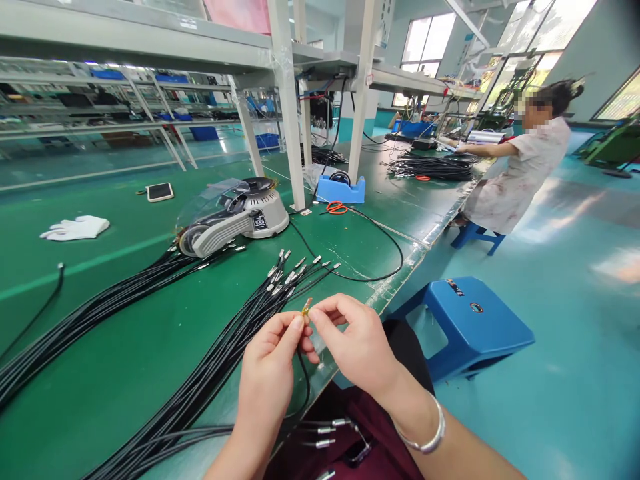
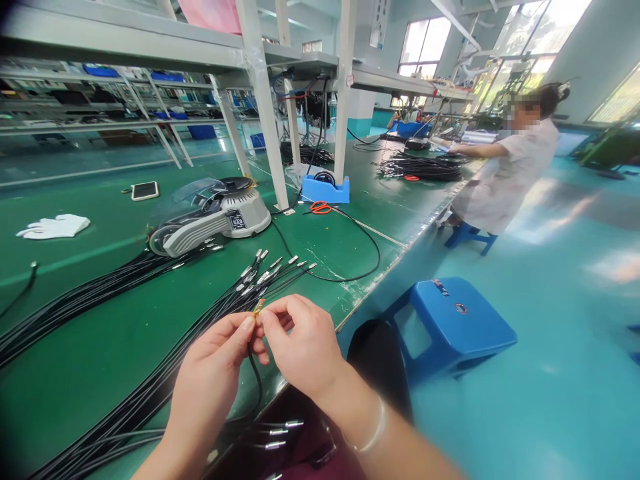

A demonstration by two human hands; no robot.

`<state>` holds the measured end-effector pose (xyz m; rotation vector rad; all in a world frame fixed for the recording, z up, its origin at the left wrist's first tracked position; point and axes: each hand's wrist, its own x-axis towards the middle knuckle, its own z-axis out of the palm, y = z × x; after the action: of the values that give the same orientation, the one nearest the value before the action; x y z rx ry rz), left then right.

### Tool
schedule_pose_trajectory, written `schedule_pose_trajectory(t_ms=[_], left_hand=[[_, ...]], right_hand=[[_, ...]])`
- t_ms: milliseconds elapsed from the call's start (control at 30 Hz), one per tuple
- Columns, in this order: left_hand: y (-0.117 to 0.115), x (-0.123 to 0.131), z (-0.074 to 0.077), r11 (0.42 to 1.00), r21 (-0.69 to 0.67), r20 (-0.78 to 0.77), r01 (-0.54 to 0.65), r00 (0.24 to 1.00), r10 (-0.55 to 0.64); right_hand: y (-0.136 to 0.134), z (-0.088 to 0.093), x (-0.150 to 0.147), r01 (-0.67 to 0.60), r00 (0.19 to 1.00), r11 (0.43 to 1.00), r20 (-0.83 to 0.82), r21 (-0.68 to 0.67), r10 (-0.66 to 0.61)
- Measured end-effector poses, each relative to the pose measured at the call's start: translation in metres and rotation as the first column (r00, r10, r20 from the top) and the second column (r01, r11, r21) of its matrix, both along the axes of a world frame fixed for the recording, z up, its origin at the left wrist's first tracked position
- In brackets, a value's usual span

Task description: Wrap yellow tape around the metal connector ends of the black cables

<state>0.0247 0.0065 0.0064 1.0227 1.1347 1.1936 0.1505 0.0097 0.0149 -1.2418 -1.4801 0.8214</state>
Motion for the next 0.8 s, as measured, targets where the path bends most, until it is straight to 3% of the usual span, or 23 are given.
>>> schedule_pose_trajectory(t_ms=[300,467,700,800], left_hand=[[0.002,-0.001,0.003,0.990,-0.051,0.257,0.134,0.959,-0.117],[0.003,-0.003,0.008,0.967,-0.073,0.361,0.246,0.910,-0.204],[0.006,-0.009,0.007,0.891,-0.086,0.478,0.446,0.803,-0.356],[0.004,-0.011,0.004,0.826,-0.094,0.524,0.556,0.733,-0.434]], right_hand=[[0.004,0.000,0.002,-0.079,0.984,0.993,-0.166,-0.088,0.063],[0.005,-0.002,0.007,-0.143,0.964,0.987,-0.237,-0.067,0.124],[0.004,0.000,0.017,-0.215,0.954,0.976,-0.219,-0.023,0.205],[0.008,-0.002,0.025,-0.304,0.925,0.953,-0.236,0.016,0.299]])
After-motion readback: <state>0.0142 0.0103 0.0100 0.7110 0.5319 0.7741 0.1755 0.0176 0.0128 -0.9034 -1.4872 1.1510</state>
